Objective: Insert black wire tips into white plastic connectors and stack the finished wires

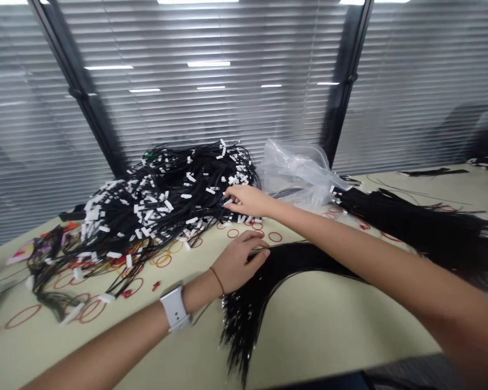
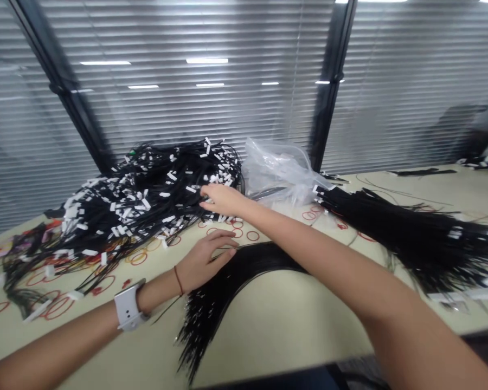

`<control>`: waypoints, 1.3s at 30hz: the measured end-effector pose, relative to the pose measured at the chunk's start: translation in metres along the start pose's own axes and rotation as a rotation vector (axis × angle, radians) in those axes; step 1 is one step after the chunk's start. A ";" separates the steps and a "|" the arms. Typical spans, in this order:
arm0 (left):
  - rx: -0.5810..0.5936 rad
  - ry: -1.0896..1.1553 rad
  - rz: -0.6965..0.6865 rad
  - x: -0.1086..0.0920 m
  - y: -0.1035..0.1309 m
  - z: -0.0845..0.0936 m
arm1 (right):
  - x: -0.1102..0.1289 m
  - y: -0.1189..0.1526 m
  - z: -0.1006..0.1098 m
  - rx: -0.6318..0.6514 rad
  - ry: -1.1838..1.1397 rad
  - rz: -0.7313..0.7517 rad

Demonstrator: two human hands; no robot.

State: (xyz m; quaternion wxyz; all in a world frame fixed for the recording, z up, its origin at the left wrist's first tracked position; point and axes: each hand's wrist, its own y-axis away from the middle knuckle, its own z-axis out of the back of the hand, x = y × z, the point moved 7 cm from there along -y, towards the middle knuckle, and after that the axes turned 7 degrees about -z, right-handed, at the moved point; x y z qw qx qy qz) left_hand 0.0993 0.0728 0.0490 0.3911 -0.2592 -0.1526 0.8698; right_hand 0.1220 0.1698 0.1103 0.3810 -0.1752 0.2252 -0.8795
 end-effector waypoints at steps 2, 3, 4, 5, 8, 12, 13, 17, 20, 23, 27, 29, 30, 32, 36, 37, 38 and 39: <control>-0.012 -0.001 0.032 0.011 0.012 0.011 | 0.016 -0.021 -0.019 0.027 -0.003 -0.001; -0.013 -0.002 0.045 0.017 0.019 0.016 | 0.022 -0.031 -0.026 0.024 -0.005 -0.012; -0.009 -0.001 0.055 0.021 0.026 0.021 | 0.027 -0.040 -0.032 0.017 -0.008 -0.026; -0.003 0.000 0.061 0.025 0.033 0.026 | 0.032 -0.047 -0.037 0.011 -0.012 -0.037; 0.009 -0.008 0.079 0.035 0.052 0.039 | 0.040 -0.066 -0.049 0.012 -0.029 -0.066; -0.012 -0.030 0.113 0.047 0.066 0.051 | 0.040 -0.085 -0.053 -0.013 -0.073 -0.109; -0.019 -0.032 0.121 0.050 0.067 0.052 | 0.036 -0.089 -0.049 -0.044 -0.092 -0.125; -0.045 -0.037 0.145 0.057 0.070 0.050 | 0.011 -0.105 -0.009 -0.251 -0.182 -0.242; -0.053 -0.061 0.160 0.061 0.071 0.047 | -0.008 -0.115 0.029 -0.375 -0.240 -0.306; -0.059 -0.121 0.176 0.069 0.073 0.047 | -0.017 -0.121 0.054 -0.397 -0.256 -0.321; -0.075 -0.239 0.224 0.085 0.077 0.050 | -0.018 -0.114 0.050 -0.250 -0.205 -0.332; -0.079 -0.294 0.244 0.091 0.079 0.051 | -0.018 -0.103 0.035 -0.136 -0.163 -0.324; -0.082 -0.319 0.253 0.093 0.080 0.053 | -0.019 -0.096 0.027 -0.082 -0.143 -0.315; -0.093 -0.368 0.281 0.097 0.083 0.057 | -0.020 -0.077 0.011 0.018 -0.107 -0.294; -0.096 -0.446 0.362 0.105 0.088 0.064 | -0.022 -0.028 -0.016 0.104 -0.045 -0.308; -0.085 -0.453 0.376 0.107 0.088 0.065 | -0.024 -0.015 -0.022 0.104 -0.025 -0.337; -0.073 -0.455 0.386 0.108 0.089 0.065 | -0.025 -0.003 -0.029 0.111 -0.005 -0.377; -0.061 -0.453 0.391 0.110 0.088 0.065 | -0.025 0.008 -0.038 0.136 0.008 -0.408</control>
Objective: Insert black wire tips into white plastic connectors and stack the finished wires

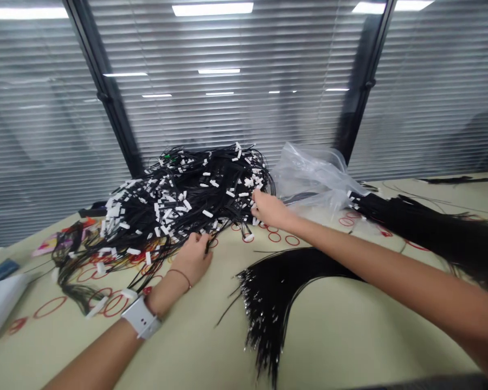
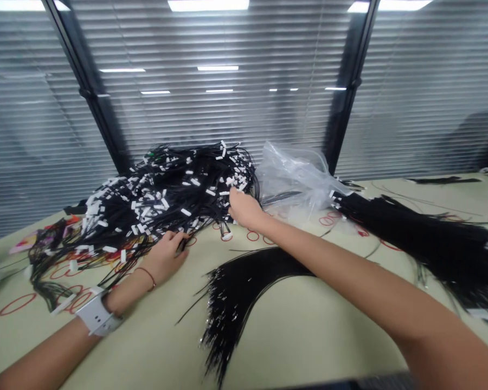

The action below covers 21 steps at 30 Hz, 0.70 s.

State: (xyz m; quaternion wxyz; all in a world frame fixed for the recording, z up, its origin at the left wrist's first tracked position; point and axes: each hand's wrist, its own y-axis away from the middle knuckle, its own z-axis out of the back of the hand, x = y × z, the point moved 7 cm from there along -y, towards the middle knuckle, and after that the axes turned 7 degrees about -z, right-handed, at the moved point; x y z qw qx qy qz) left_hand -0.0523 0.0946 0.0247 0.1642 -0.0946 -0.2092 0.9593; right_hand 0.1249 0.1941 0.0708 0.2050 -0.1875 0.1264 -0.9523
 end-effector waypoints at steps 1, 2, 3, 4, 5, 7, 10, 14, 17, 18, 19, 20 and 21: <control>0.009 0.001 0.000 0.000 -0.001 0.000 | -0.003 0.007 -0.011 0.038 0.011 -0.023; 0.012 0.005 -0.003 0.000 -0.001 0.000 | -0.005 0.012 -0.022 0.078 0.019 -0.040; 0.012 0.010 -0.008 -0.002 -0.002 0.001 | -0.005 0.016 -0.031 0.117 0.021 -0.047; 0.009 0.017 -0.017 -0.003 -0.002 0.003 | -0.005 0.018 -0.040 0.152 0.020 -0.049; 0.006 0.027 -0.029 -0.006 -0.002 0.005 | -0.005 0.019 -0.046 0.181 0.014 -0.047; -0.003 0.054 -0.063 -0.011 -0.002 0.009 | -0.006 0.018 -0.052 0.223 -0.009 -0.041; -0.026 0.110 -0.110 -0.018 -0.002 0.017 | -0.017 0.018 -0.044 0.234 -0.054 -0.037; -0.063 0.213 -0.124 -0.019 -0.003 0.026 | -0.051 0.029 -0.012 0.230 -0.115 -0.013; -0.049 0.320 -0.107 -0.016 -0.007 0.029 | -0.087 0.043 0.015 0.229 -0.117 -0.008; -0.032 0.362 -0.100 -0.016 -0.009 0.028 | -0.098 0.048 0.021 0.234 -0.111 -0.004; -0.012 0.404 -0.094 -0.015 -0.010 0.026 | -0.107 0.053 0.025 0.250 -0.106 0.003; 0.009 0.443 -0.088 -0.015 -0.011 0.023 | -0.115 0.059 0.027 0.278 -0.099 0.010; 0.029 0.476 -0.084 -0.016 -0.011 0.019 | -0.122 0.064 0.026 0.309 -0.088 0.018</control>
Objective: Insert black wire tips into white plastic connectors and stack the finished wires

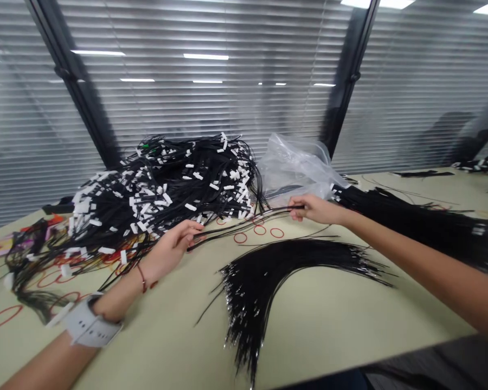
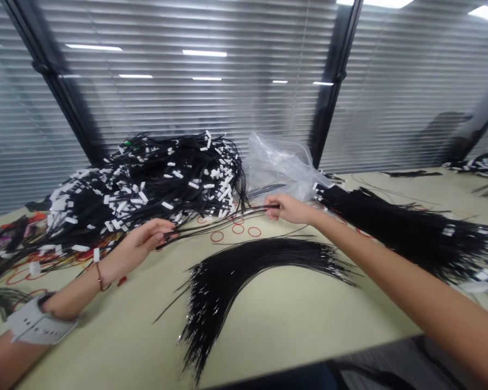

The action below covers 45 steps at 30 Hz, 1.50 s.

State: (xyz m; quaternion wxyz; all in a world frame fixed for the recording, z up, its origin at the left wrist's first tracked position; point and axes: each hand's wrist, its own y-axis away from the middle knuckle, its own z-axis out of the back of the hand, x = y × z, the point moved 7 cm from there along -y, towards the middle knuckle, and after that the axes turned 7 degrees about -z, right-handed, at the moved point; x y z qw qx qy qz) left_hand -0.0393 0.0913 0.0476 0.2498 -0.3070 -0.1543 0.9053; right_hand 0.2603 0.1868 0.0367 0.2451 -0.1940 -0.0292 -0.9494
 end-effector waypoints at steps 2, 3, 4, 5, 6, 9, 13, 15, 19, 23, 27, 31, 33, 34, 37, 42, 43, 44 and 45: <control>0.026 0.046 0.014 0.003 0.001 -0.010 | -0.008 0.007 -0.008 0.063 0.032 0.001; 0.035 0.059 0.019 0.004 0.002 -0.015 | -0.011 0.009 -0.013 0.080 0.052 -0.003; 0.041 0.067 0.023 0.005 0.004 -0.020 | -0.012 0.010 -0.017 0.083 0.074 -0.009; 0.045 0.073 0.025 0.006 0.005 -0.024 | -0.013 0.010 -0.020 0.067 0.095 -0.019; 0.045 0.077 0.027 0.006 0.006 -0.028 | -0.013 0.009 -0.021 0.033 0.115 -0.030; 0.027 0.080 0.039 0.008 0.008 -0.033 | -0.012 0.006 -0.017 -0.125 0.168 -0.066; 0.009 0.064 0.055 0.009 0.006 -0.032 | 0.001 0.007 -0.008 -0.293 0.243 -0.113; 0.008 0.049 0.055 0.008 0.006 -0.032 | 0.015 0.009 -0.005 -0.350 0.267 -0.125; 0.033 0.026 0.039 0.005 0.006 -0.033 | 0.061 0.008 -0.021 -0.284 0.244 0.023; 0.075 0.004 0.002 0.003 0.007 -0.034 | 0.095 -0.006 -0.061 -0.046 0.200 0.204; 0.127 -0.069 -0.048 -0.001 0.006 -0.035 | 0.099 -0.020 -0.082 0.054 0.191 0.220; 0.198 -0.155 -0.135 -0.007 0.004 -0.033 | 0.097 -0.026 -0.088 0.094 0.188 0.224; 0.209 -0.195 -0.161 -0.008 0.004 -0.030 | 0.098 -0.026 -0.088 0.106 0.180 0.228; 0.212 -0.213 -0.168 -0.008 0.004 -0.029 | 0.099 -0.026 -0.089 0.115 0.172 0.233; 0.242 -0.251 -0.195 -0.008 0.004 -0.027 | 0.109 -0.023 -0.091 0.141 0.140 0.262; 0.279 -0.287 -0.229 -0.010 0.006 -0.033 | 0.136 -0.003 -0.092 0.152 0.073 0.367; 0.278 -0.292 -0.229 -0.011 0.006 -0.034 | 0.140 0.002 -0.091 0.147 0.062 0.388; 0.274 -0.297 -0.228 -0.011 0.006 -0.035 | 0.143 0.007 -0.089 0.142 0.053 0.405; 0.269 -0.302 -0.226 -0.011 0.006 -0.035 | 0.146 0.011 -0.087 0.138 0.046 0.418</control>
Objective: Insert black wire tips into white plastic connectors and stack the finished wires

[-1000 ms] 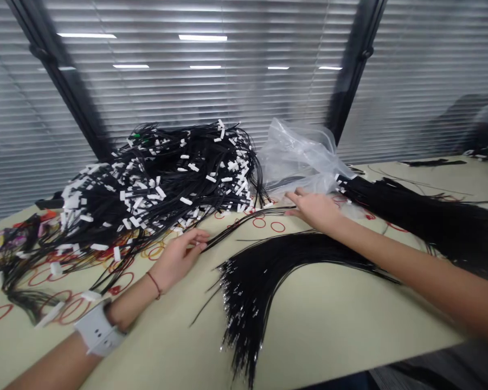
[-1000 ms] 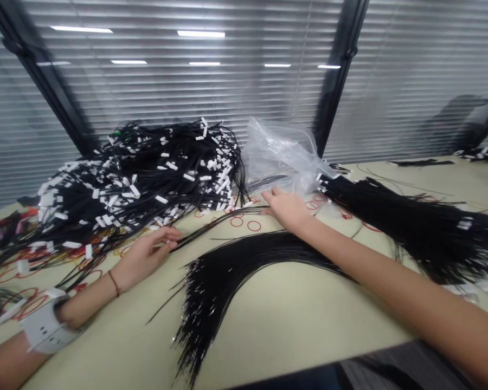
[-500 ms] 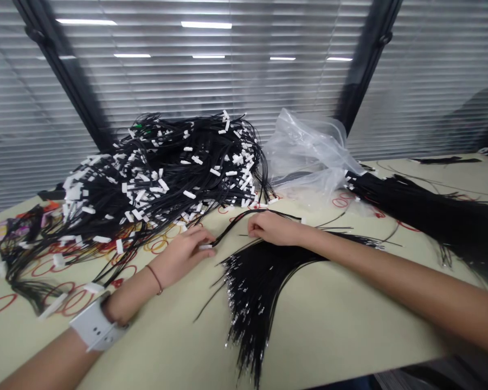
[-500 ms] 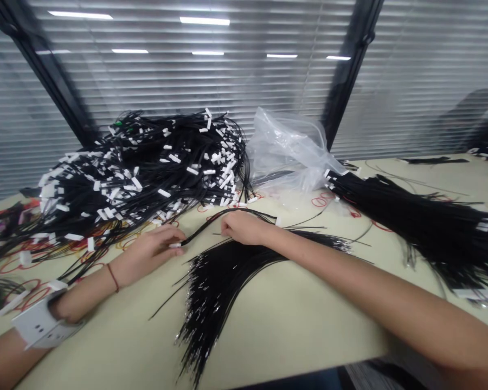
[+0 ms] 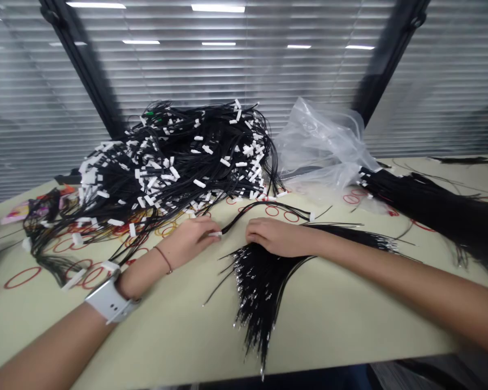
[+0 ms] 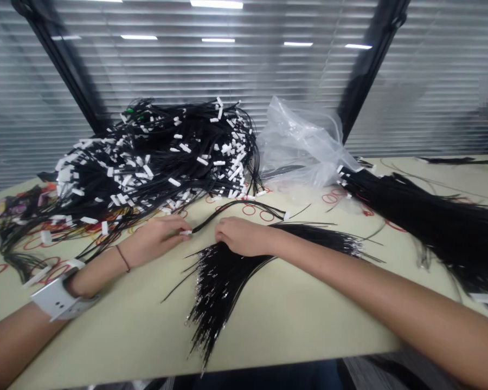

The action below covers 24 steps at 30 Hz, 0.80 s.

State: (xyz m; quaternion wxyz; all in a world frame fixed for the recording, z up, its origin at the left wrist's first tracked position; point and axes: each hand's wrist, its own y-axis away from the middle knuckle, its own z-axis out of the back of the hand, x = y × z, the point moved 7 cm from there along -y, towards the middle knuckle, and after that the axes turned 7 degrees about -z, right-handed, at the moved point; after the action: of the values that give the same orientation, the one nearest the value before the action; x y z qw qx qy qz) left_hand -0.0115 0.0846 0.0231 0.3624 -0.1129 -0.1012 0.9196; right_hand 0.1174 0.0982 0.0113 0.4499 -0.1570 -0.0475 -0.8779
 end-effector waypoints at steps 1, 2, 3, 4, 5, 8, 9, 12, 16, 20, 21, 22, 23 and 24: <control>-0.005 -0.004 0.003 0.000 0.000 0.000 | 0.003 0.003 0.002 -0.005 -0.002 0.009; -0.010 -0.006 0.006 -0.001 0.000 0.000 | 0.006 0.005 0.004 -0.013 -0.001 0.013; -0.016 -0.008 0.008 -0.001 0.000 -0.001 | 0.009 0.007 0.006 -0.027 0.004 0.013; -0.021 -0.009 0.010 -0.002 0.000 0.000 | 0.013 0.008 0.008 -0.047 0.011 0.012; -0.026 -0.009 0.012 -0.003 0.000 0.000 | 0.019 0.009 0.010 -0.069 0.018 0.015; -0.029 -0.004 0.006 -0.005 -0.001 0.000 | 0.049 0.009 0.008 -0.100 0.034 0.097; -0.027 -0.001 0.002 -0.005 -0.001 0.000 | 0.063 0.009 0.004 -0.083 0.040 0.154; -0.023 -0.004 -0.005 -0.004 0.000 -0.001 | 0.096 0.006 -0.014 -0.023 0.142 0.328; -0.032 -0.015 -0.010 -0.002 0.001 -0.003 | 0.106 -0.002 -0.028 0.067 0.188 0.402; -0.060 -0.001 -0.019 -0.002 0.001 -0.002 | 0.098 -0.007 -0.019 0.140 0.169 0.368; -0.069 0.006 -0.022 -0.003 0.001 -0.002 | 0.095 -0.008 -0.014 0.149 0.167 0.348; -0.077 0.012 -0.025 -0.004 0.001 -0.002 | 0.093 -0.008 -0.010 0.153 0.163 0.329; -0.083 0.017 -0.029 -0.004 0.001 -0.001 | 0.091 -0.008 -0.005 0.151 0.157 0.311; -0.085 0.021 -0.031 -0.005 0.001 -0.001 | 0.090 -0.007 -0.001 0.145 0.148 0.298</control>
State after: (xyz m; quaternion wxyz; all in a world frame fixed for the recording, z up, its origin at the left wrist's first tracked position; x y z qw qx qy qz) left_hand -0.0081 0.0808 0.0225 0.3727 -0.1362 -0.1383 0.9074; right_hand 0.0621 0.0327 0.0396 0.5875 -0.0645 -0.0535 -0.8049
